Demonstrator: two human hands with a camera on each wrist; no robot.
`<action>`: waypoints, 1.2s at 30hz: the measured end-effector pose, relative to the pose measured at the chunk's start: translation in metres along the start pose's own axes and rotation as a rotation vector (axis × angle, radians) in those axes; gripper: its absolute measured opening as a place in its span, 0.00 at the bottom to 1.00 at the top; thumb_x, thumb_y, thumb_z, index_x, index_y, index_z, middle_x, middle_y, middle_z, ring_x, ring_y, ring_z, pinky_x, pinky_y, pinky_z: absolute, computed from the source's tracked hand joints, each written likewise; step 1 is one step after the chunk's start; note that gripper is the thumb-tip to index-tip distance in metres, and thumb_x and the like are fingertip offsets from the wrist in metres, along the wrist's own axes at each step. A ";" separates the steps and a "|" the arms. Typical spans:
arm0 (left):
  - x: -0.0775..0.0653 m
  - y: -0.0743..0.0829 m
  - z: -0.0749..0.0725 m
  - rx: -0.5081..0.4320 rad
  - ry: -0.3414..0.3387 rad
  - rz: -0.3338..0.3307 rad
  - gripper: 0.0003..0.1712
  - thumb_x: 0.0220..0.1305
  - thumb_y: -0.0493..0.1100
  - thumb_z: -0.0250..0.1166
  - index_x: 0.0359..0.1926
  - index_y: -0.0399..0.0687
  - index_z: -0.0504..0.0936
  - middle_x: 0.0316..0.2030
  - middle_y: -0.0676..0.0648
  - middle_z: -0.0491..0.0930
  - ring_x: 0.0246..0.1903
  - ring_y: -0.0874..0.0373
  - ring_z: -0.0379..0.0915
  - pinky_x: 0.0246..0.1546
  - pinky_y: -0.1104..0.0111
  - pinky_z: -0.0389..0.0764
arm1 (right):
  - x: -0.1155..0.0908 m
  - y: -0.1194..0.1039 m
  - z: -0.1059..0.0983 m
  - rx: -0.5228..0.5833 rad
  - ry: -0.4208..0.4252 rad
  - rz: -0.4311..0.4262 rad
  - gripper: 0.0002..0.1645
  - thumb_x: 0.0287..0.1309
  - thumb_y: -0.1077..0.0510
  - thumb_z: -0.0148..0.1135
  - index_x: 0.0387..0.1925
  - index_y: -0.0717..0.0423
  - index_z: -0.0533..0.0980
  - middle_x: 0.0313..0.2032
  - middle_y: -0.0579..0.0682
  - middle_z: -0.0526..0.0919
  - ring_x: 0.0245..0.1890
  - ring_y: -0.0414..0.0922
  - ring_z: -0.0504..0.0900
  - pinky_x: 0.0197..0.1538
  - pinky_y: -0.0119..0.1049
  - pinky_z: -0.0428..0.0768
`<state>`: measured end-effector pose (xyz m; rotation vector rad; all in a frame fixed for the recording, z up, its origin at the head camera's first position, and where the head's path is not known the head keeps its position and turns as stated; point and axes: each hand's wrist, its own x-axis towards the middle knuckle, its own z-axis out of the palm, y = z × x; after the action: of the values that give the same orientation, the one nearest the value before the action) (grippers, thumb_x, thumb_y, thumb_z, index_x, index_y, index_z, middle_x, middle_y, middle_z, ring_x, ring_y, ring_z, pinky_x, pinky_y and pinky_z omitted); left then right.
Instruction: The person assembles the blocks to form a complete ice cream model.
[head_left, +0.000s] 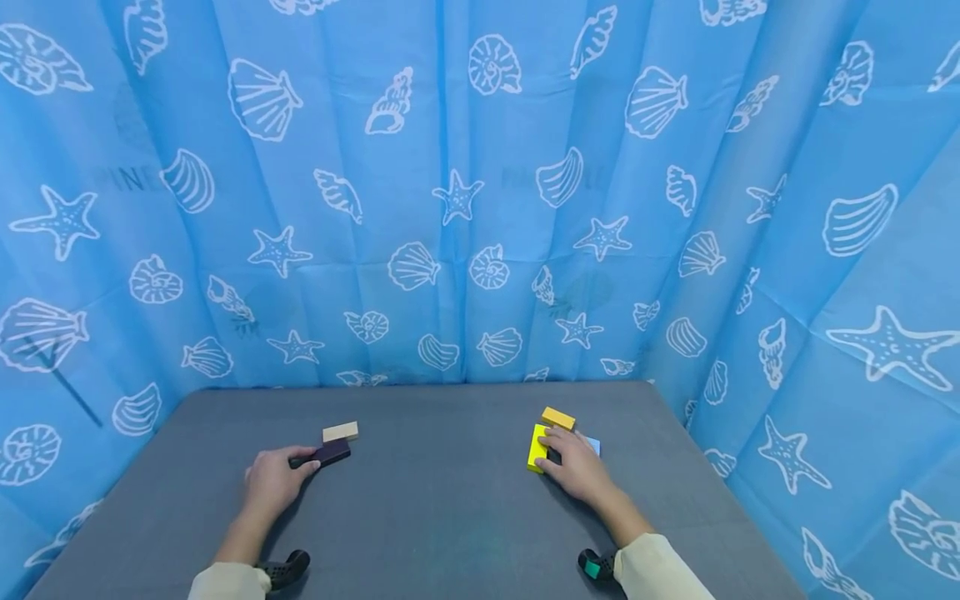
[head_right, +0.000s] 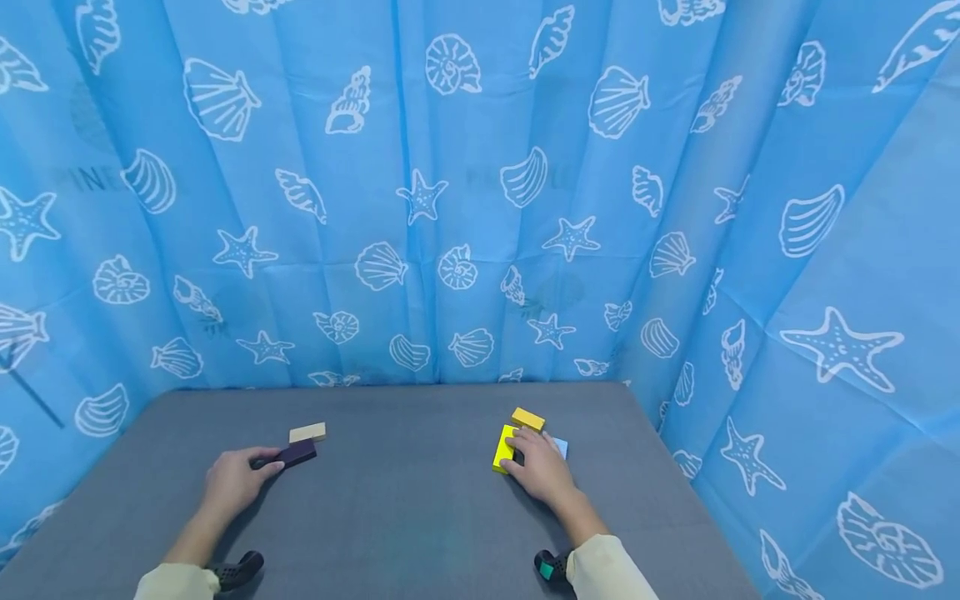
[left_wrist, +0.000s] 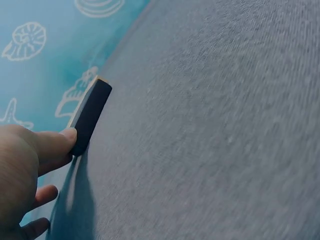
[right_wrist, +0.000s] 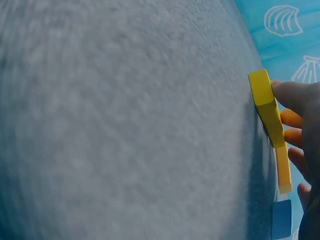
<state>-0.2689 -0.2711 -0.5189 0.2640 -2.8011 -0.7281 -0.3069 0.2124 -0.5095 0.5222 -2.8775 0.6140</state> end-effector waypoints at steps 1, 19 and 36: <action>0.000 0.000 0.001 -0.001 0.000 0.004 0.18 0.60 0.45 0.70 0.50 0.44 0.85 0.52 0.31 0.78 0.53 0.32 0.67 0.49 0.42 0.63 | 0.000 -0.001 0.001 -0.001 0.003 -0.008 0.25 0.58 0.51 0.67 0.55 0.59 0.79 0.59 0.55 0.77 0.63 0.54 0.70 0.68 0.55 0.55; -0.004 0.034 0.019 -0.014 -0.013 0.044 0.17 0.59 0.46 0.71 0.49 0.48 0.87 0.51 0.34 0.80 0.54 0.36 0.67 0.53 0.42 0.61 | 0.003 -0.021 0.015 -0.066 0.011 -0.125 0.27 0.59 0.49 0.67 0.55 0.61 0.79 0.57 0.56 0.78 0.60 0.56 0.72 0.63 0.55 0.65; -0.005 0.074 0.045 -0.046 -0.030 0.108 0.15 0.59 0.47 0.71 0.47 0.52 0.88 0.49 0.40 0.82 0.51 0.42 0.71 0.51 0.45 0.65 | 0.004 -0.056 0.020 -0.072 -0.086 -0.258 0.28 0.62 0.46 0.64 0.56 0.60 0.78 0.58 0.54 0.77 0.61 0.52 0.73 0.67 0.51 0.61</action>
<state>-0.2844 -0.1864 -0.5211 0.0936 -2.7969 -0.7759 -0.2920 0.1549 -0.5060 0.9097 -2.8297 0.4553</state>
